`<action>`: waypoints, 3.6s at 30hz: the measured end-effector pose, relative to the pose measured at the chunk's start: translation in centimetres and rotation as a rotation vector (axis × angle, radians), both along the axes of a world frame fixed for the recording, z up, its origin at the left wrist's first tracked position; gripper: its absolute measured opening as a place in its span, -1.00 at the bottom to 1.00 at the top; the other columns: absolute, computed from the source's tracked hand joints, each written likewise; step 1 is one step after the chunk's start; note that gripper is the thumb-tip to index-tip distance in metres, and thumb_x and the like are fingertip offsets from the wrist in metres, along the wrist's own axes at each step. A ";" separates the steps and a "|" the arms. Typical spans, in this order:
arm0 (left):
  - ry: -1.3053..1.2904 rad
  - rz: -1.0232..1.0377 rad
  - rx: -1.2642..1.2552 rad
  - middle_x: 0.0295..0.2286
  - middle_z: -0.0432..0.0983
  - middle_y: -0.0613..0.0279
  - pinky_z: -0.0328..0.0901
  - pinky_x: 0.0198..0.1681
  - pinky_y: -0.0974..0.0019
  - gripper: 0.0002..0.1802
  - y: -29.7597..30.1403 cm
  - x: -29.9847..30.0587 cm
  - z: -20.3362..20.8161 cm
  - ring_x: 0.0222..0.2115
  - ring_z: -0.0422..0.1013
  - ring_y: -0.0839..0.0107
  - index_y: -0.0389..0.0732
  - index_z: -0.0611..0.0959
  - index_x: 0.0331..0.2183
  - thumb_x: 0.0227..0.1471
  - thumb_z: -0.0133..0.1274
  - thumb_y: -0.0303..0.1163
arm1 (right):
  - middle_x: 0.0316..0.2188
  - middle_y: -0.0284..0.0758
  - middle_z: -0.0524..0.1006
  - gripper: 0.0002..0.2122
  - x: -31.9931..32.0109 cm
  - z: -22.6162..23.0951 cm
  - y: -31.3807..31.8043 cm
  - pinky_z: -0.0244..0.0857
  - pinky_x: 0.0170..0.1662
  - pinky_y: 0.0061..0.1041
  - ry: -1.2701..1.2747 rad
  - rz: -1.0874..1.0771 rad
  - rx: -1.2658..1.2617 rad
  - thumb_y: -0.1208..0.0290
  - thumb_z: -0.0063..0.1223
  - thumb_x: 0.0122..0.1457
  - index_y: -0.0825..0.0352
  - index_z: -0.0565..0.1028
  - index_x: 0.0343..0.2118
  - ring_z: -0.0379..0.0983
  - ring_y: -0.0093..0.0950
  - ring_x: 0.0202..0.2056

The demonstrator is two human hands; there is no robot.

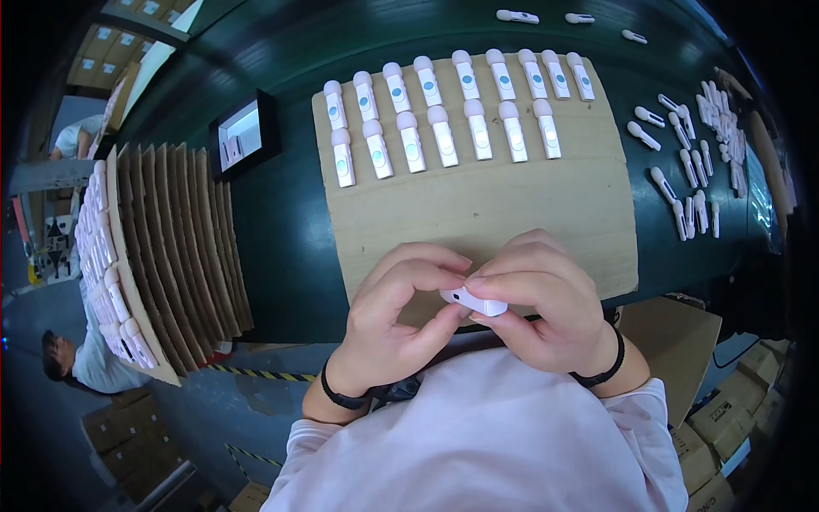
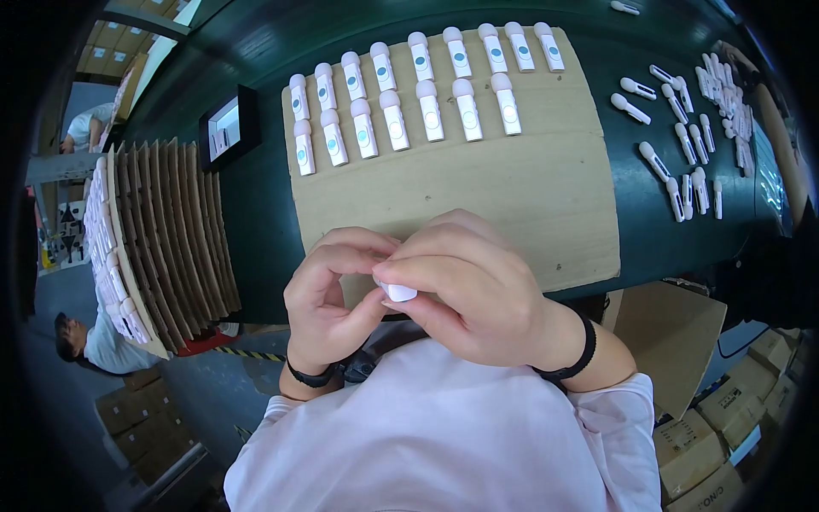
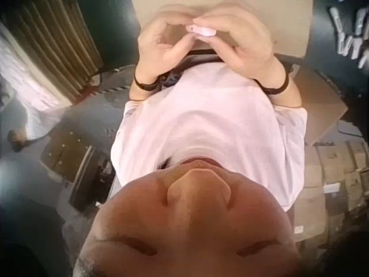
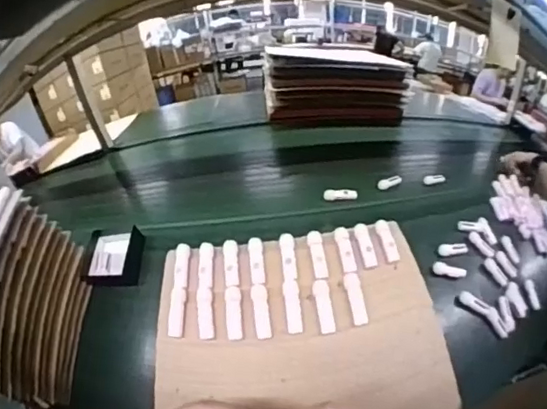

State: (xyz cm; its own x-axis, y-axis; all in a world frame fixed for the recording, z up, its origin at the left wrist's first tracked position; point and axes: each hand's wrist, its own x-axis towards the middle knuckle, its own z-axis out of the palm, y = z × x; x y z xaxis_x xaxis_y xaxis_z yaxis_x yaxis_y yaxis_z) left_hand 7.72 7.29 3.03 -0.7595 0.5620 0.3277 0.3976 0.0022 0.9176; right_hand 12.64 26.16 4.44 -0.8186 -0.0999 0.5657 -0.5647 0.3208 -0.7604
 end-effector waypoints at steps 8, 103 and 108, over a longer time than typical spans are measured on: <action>0.102 -0.033 -0.162 -0.25 0.52 -0.01 0.35 -0.16 0.26 -0.77 -1.1 -0.5 2.1 -0.23 0.47 0.20 -0.33 0.60 -0.35 -0.17 0.23 -0.57 | -0.37 -0.30 0.56 -0.74 0.4 0.4 1.9 0.33 -0.32 -0.43 -0.012 -0.005 0.102 0.60 0.24 -0.02 0.32 0.52 -0.22 0.49 -0.36 -0.40; 0.452 -0.147 -1.295 -0.22 0.58 -0.02 0.37 -0.12 0.13 -0.64 7.7 -34.7 0.0 -0.14 0.48 0.08 -0.24 0.67 -0.20 -0.03 0.15 -0.23 | -0.17 -0.15 0.47 -0.76 -33.6 -1.1 13.1 0.33 -0.05 -0.26 -0.416 -0.036 1.350 0.55 0.17 0.03 0.33 0.42 -0.22 0.42 -0.17 -0.12; 0.467 -0.083 -1.212 -0.31 0.60 0.01 0.37 -0.18 0.17 -0.65 6.6 -35.4 -0.1 -0.24 0.51 0.10 -0.24 0.68 -0.25 -0.06 0.19 -0.23 | -0.25 -0.14 0.49 -0.77 -33.5 0.7 12.5 0.33 -0.08 -0.28 -0.543 -0.049 1.286 0.58 0.15 0.05 0.34 0.43 -0.21 0.44 -0.18 -0.19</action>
